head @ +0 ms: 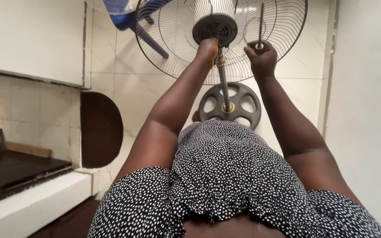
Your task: The person uses a screwdriver to remove the front grill and fan blades from a standing fan. They then reattach the fan blades to the motor shaft and secure them.
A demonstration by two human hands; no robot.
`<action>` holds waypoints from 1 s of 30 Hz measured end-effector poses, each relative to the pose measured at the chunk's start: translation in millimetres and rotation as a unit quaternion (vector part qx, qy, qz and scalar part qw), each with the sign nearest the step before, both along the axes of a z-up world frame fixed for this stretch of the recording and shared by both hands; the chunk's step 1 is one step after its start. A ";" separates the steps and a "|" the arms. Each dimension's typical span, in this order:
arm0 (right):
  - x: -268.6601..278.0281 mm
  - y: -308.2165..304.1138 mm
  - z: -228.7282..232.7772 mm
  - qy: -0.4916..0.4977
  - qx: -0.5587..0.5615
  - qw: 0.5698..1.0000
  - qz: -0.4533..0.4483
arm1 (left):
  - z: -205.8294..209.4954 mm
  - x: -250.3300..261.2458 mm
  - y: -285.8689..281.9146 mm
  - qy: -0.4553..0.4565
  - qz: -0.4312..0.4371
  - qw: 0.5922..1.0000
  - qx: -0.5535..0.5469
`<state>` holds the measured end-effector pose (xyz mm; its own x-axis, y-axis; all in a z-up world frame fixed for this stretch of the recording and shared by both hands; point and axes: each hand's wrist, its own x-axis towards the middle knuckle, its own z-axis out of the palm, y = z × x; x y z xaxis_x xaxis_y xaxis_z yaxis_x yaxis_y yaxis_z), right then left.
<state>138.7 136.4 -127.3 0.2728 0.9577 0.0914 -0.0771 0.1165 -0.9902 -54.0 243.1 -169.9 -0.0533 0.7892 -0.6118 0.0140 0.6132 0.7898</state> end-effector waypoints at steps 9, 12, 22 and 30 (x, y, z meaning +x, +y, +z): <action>-53.7 63.1 -25.4 -0.113 0.024 0.992 -0.050 | 25.8 -26.8 17.5 -0.004 -0.062 0.997 -0.036; -57.8 76.1 -25.0 -0.134 0.021 0.989 -0.059 | 45.5 -30.6 17.1 0.001 -0.089 0.995 -0.050; -63.9 84.4 -28.3 -0.120 0.028 0.990 -0.070 | 42.6 -32.8 17.0 -0.032 -0.120 0.990 -0.073; -67.3 84.0 -35.6 -0.230 0.073 0.963 -0.122 | 21.8 -31.5 25.9 -0.055 -0.133 0.986 -0.080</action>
